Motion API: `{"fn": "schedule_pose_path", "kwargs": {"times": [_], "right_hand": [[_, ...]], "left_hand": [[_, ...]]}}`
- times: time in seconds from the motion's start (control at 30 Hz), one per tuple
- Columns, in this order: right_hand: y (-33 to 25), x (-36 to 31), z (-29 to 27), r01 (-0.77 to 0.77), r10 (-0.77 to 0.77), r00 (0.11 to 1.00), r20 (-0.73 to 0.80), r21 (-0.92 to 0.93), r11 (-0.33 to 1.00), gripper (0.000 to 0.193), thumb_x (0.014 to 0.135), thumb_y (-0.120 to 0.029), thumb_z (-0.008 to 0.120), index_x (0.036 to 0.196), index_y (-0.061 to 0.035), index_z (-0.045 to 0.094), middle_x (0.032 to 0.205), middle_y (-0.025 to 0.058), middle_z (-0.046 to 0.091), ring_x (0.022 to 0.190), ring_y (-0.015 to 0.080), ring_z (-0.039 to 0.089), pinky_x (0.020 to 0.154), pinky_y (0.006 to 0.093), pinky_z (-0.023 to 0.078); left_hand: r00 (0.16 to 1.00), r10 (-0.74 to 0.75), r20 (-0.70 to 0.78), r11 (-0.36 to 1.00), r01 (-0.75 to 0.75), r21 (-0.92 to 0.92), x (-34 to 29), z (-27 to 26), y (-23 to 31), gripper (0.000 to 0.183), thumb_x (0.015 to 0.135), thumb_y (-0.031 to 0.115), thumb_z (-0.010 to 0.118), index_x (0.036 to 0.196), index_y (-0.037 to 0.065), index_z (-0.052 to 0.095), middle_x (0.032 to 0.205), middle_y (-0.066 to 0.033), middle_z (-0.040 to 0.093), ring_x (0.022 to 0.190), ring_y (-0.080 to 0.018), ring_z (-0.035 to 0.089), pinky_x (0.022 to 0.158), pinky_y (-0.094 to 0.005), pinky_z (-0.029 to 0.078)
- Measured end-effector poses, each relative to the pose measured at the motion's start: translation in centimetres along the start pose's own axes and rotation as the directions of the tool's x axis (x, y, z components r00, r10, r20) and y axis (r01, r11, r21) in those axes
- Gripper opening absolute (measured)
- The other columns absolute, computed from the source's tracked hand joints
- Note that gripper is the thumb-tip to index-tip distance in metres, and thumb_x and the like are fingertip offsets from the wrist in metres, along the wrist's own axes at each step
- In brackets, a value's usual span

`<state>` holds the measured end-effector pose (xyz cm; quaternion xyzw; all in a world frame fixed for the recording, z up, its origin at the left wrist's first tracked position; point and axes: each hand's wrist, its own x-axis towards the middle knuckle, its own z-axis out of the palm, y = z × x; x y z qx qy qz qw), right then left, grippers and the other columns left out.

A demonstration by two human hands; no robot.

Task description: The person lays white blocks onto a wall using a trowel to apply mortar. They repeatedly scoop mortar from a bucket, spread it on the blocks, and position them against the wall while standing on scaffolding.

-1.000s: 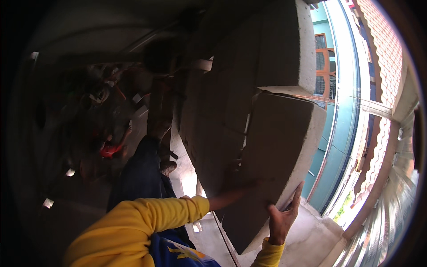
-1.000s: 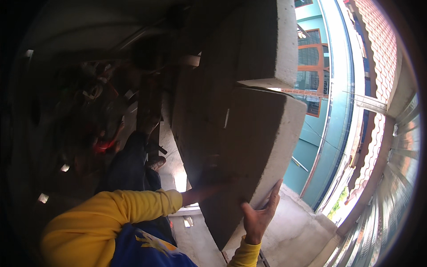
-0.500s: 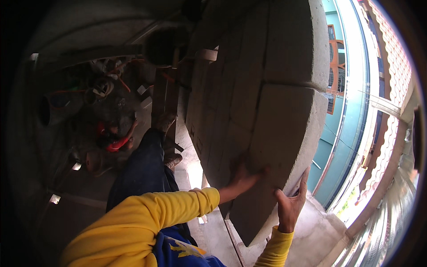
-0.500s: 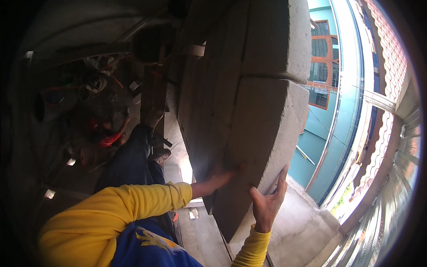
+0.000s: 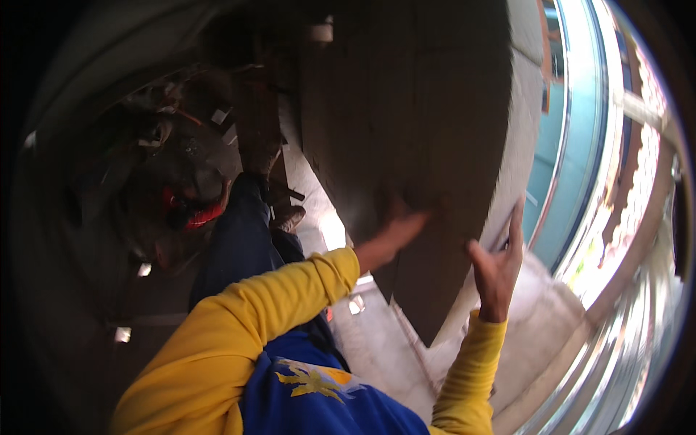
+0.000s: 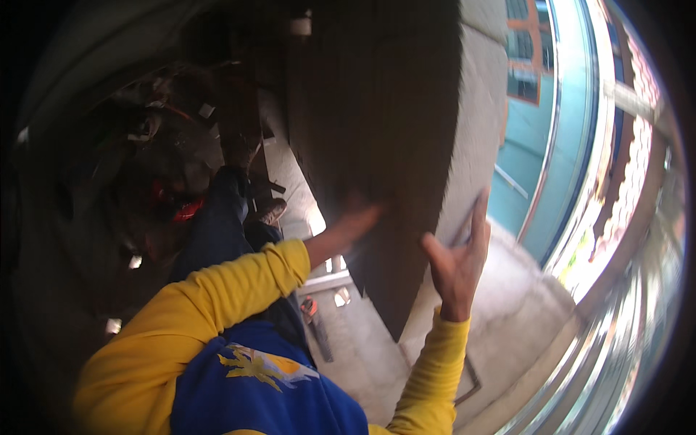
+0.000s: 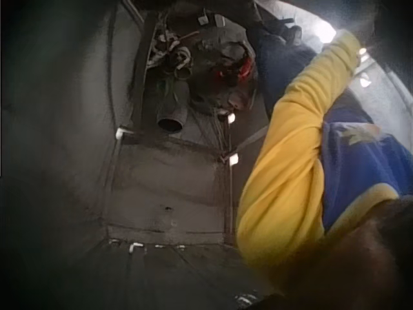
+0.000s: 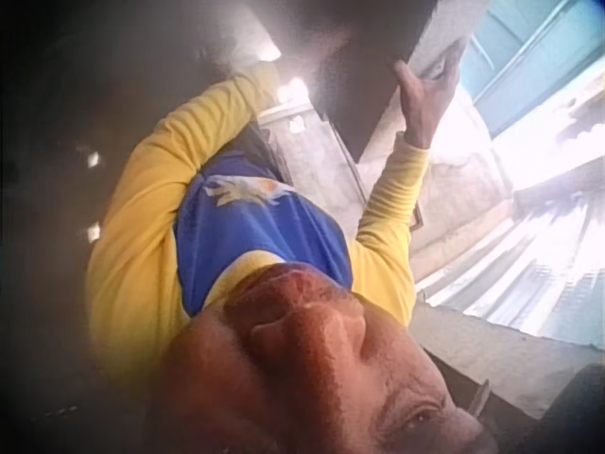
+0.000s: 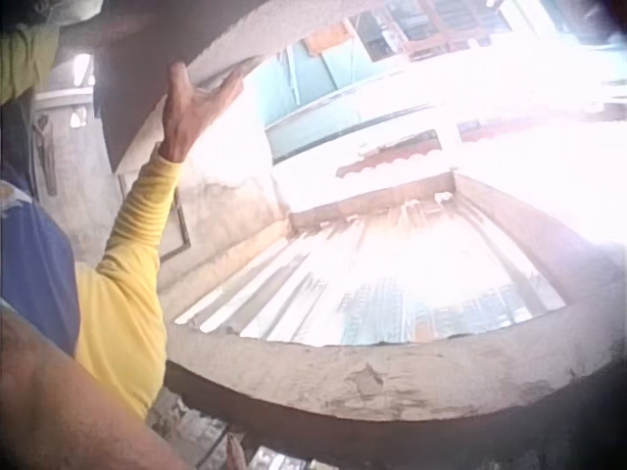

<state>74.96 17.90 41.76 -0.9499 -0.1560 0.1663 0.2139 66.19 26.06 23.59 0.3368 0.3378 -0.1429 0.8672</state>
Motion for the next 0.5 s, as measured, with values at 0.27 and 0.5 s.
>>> {"fn": "schedule_pose_path", "kwargs": {"times": [0.27,0.5], "right_hand": [[0.2,-0.4,-0.1,-0.015,0.013,0.999,-0.035,-0.045,0.999,0.117,0.071,-0.029,0.084,0.168,0.0012,0.027,0.126,0.0202,0.058,0.123,0.0326,0.056,0.113,0.0441,0.043],[0.0,-0.3,0.4,-0.049,0.048,0.999,-0.016,-0.069,0.996,0.118,0.071,-0.039,0.083,0.168,-0.0015,0.029,0.131,0.0223,0.059,0.125,0.0344,0.058,0.115,0.0461,0.043]], "left_hand": [[0.886,-0.099,-0.453,0.983,0.017,-0.182,-0.3,-12.3,3.8,0.100,0.092,0.081,0.059,0.160,0.014,0.033,0.163,-0.0168,0.035,0.146,-0.0341,0.040,0.111,-0.0570,0.044],[0.861,-0.058,-0.506,0.991,-0.014,-0.136,-2.3,-17.8,0.4,0.085,0.097,0.072,0.060,0.155,0.012,0.039,0.160,-0.0158,0.037,0.146,-0.0349,0.040,0.111,-0.0558,0.045]]}}
